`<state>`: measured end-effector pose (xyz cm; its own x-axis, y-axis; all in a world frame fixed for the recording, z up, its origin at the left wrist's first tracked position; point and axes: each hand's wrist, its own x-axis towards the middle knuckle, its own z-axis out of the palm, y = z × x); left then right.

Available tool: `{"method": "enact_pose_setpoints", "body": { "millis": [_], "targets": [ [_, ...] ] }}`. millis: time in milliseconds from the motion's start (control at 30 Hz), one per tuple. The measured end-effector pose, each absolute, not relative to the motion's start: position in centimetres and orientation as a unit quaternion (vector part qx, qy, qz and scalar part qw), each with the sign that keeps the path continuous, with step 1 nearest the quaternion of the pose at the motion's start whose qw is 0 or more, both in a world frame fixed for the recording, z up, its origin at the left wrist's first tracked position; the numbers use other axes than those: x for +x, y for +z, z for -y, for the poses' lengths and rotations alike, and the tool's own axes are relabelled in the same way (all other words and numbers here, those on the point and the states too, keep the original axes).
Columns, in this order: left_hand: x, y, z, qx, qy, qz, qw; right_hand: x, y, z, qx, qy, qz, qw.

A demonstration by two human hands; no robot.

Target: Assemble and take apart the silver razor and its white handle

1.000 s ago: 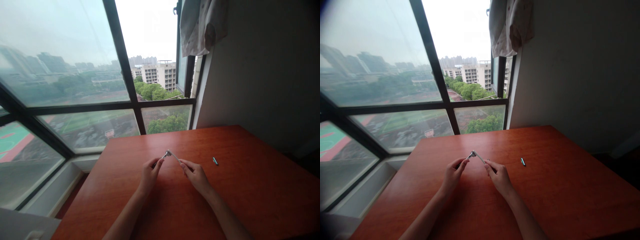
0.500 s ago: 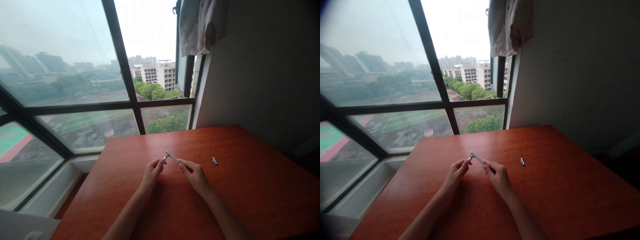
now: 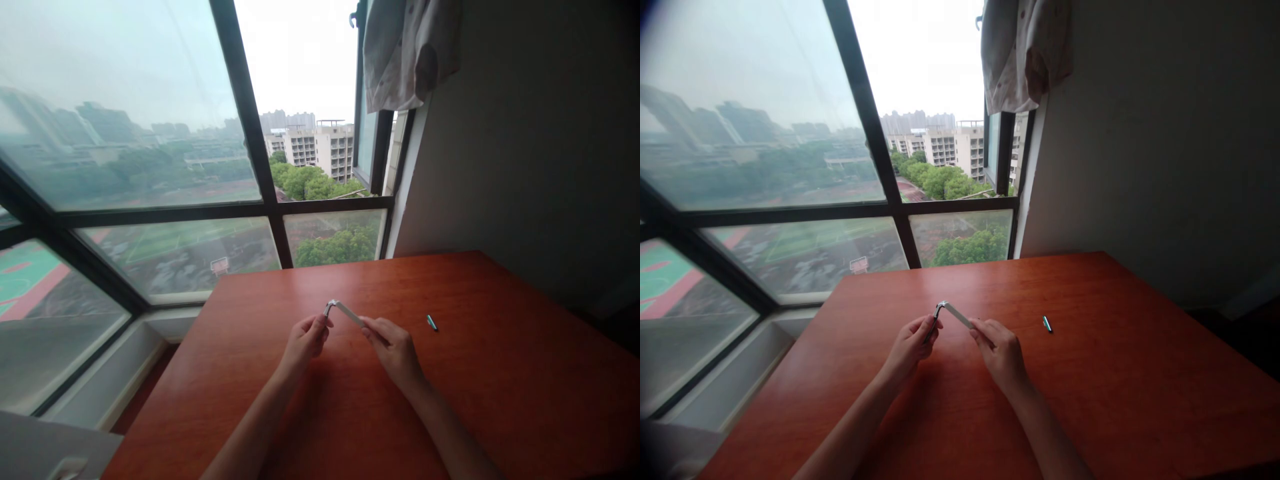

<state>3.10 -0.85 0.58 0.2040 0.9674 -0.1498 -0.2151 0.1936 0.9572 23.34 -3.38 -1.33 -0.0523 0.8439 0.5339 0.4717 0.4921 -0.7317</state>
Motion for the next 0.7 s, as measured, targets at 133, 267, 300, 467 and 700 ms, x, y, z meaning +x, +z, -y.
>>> {"method": "enact_pose_setpoints", "body": {
  "millis": [133, 267, 300, 467, 700],
  "targets": [
    [3.25, 0.49, 0.94, 0.445, 0.453, -0.432, 0.64, 23.34, -1.56, 3.33, -0.47, 0.185, 0.702, 0.502],
    [3.43, 0.42, 1.03, 0.456, 0.441, -0.437, 0.638, 23.32, -1.83, 3.27, -0.47, 0.165, 0.716, 0.49],
    [3.42, 0.47, 1.04, 0.457, 0.442, -0.436, 0.637, 23.33, -1.85, 3.27, -0.472, 0.159, 0.716, 0.489],
    [3.11, 0.78, 0.9, 0.456, 0.451, -0.442, 0.628, 23.48, -1.6, 3.33, -0.486, 0.159, 0.705, 0.492],
    [3.17, 0.06, 0.6, 0.48, 0.427, -0.445, 0.624, 23.28, -1.88, 3.29, -0.484, 0.155, 0.718, 0.476]
  ]
}}
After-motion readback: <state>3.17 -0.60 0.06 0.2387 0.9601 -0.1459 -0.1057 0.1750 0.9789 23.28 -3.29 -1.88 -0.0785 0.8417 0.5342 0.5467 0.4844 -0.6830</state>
